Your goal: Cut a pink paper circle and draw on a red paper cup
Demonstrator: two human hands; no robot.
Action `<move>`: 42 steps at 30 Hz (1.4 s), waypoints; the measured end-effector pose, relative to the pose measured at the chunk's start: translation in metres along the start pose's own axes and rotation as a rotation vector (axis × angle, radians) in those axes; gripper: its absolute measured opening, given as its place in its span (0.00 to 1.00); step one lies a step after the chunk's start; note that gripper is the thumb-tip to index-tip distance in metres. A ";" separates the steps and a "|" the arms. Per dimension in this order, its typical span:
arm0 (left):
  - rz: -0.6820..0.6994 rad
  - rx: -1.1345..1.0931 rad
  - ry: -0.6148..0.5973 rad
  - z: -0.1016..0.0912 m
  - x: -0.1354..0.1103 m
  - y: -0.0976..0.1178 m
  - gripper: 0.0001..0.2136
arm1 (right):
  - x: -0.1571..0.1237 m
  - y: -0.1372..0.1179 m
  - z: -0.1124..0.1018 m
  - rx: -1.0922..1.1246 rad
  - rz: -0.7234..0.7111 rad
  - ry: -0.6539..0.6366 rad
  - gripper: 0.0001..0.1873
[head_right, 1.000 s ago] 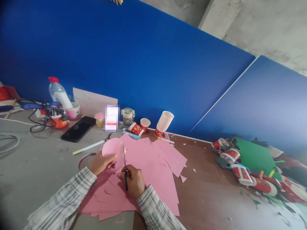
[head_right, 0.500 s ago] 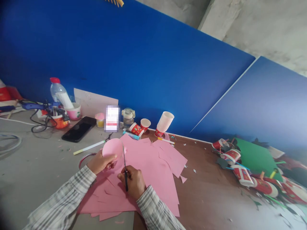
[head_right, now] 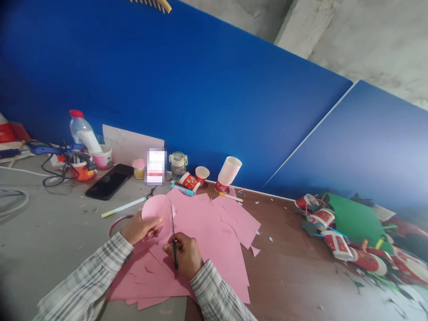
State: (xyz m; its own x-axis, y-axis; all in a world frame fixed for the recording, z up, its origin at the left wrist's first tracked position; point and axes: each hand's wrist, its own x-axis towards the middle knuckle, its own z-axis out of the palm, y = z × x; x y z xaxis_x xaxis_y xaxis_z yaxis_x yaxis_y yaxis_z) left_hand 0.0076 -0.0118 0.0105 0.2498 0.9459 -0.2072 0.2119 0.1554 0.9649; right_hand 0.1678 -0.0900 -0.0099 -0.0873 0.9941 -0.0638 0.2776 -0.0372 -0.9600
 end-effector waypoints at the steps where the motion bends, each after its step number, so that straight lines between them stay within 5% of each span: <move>1: 0.002 -0.002 -0.006 0.000 0.000 0.000 0.14 | 0.000 0.000 0.000 0.005 0.005 -0.006 0.08; 42: -0.021 0.042 -0.125 0.000 -0.004 0.002 0.12 | 0.001 -0.002 -0.007 0.024 -0.063 -0.001 0.07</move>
State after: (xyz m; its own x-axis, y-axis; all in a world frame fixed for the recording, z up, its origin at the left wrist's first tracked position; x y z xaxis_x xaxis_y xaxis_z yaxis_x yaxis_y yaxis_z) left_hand 0.0071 -0.0150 0.0136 0.3597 0.8993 -0.2487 0.2576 0.1605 0.9528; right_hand 0.1738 -0.0879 -0.0065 -0.1049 0.9945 -0.0033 0.2487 0.0230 -0.9683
